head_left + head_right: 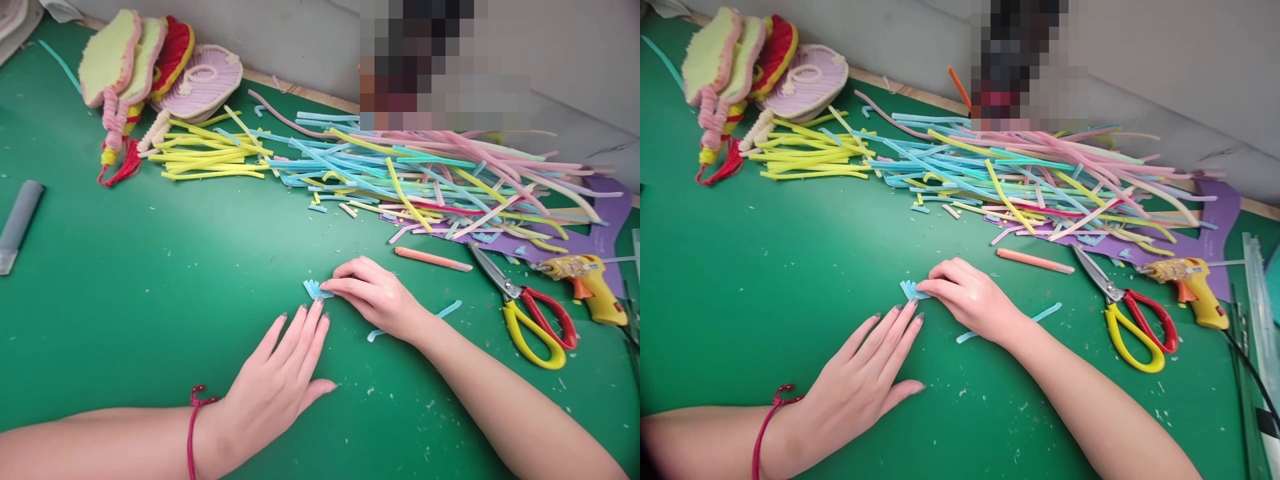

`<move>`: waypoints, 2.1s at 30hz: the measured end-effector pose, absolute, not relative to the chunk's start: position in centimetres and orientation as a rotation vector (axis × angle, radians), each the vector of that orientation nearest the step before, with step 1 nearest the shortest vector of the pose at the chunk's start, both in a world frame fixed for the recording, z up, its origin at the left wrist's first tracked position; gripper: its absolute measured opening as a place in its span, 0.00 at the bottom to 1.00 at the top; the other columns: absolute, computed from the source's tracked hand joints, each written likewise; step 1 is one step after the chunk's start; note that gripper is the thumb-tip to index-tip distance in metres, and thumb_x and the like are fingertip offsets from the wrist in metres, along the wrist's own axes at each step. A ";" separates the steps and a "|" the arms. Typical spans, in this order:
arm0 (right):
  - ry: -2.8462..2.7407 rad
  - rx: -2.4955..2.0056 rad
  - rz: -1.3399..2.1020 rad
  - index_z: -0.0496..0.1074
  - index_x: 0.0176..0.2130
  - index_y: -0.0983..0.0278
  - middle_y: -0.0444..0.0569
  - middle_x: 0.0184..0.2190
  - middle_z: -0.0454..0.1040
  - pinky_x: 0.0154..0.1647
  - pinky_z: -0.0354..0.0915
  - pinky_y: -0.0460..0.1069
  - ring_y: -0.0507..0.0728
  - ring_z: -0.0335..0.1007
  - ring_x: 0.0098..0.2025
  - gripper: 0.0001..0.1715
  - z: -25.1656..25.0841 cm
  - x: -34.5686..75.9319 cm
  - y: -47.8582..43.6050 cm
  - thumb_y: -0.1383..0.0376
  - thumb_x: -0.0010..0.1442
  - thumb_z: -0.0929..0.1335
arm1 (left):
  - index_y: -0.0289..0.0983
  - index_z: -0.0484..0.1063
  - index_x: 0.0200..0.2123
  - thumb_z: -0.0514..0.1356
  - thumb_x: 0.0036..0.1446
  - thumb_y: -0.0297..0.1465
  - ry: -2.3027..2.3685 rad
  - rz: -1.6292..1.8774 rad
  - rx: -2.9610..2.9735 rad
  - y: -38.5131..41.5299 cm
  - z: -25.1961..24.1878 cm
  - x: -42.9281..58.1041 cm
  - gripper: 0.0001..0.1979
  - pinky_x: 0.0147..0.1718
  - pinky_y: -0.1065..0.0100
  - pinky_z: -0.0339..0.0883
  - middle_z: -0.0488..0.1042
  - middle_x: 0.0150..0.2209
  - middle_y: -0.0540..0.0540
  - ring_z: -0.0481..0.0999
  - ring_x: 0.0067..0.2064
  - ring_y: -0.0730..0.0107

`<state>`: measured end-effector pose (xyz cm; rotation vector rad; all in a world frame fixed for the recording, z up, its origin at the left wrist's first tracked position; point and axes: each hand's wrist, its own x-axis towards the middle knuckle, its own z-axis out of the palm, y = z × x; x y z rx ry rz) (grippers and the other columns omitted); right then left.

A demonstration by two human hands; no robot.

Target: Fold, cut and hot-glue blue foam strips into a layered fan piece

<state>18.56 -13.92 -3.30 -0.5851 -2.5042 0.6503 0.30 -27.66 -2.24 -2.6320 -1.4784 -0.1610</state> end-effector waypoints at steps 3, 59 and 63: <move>-2.522 -0.592 0.645 0.73 0.43 0.64 0.52 0.35 0.73 0.37 0.66 0.48 0.53 0.66 0.37 0.12 -3.2 18.5 -13.9 0.70 0.66 0.61 | 0.27 0.64 0.58 0.40 0.66 0.48 -1.477 -0.188 -2.662 -27.3 -2.1 0.2 0.34 0.57 0.55 0.54 0.65 0.60 0.35 0.63 0.61 0.55; -2.544 -0.666 0.819 0.71 0.43 0.64 0.53 0.41 0.75 0.46 0.69 0.51 0.55 0.71 0.45 0.10 -1.0 19.4 -13.9 0.66 0.66 0.62 | 0.33 0.64 0.59 0.53 0.64 0.31 -1.533 -0.363 -2.615 -23.5 -2.4 -1.2 0.20 0.63 0.41 0.41 0.61 0.63 0.38 0.58 0.65 0.52; -2.721 -0.761 0.629 0.70 0.48 0.64 0.55 0.47 0.74 0.49 0.69 0.54 0.58 0.71 0.48 0.15 1.7 21.7 -15.5 0.59 0.65 0.64 | 0.33 0.66 0.57 0.52 0.64 0.30 -1.481 -0.436 -2.631 -23.4 -2.5 -1.1 0.18 0.63 0.41 0.45 0.64 0.61 0.38 0.60 0.64 0.52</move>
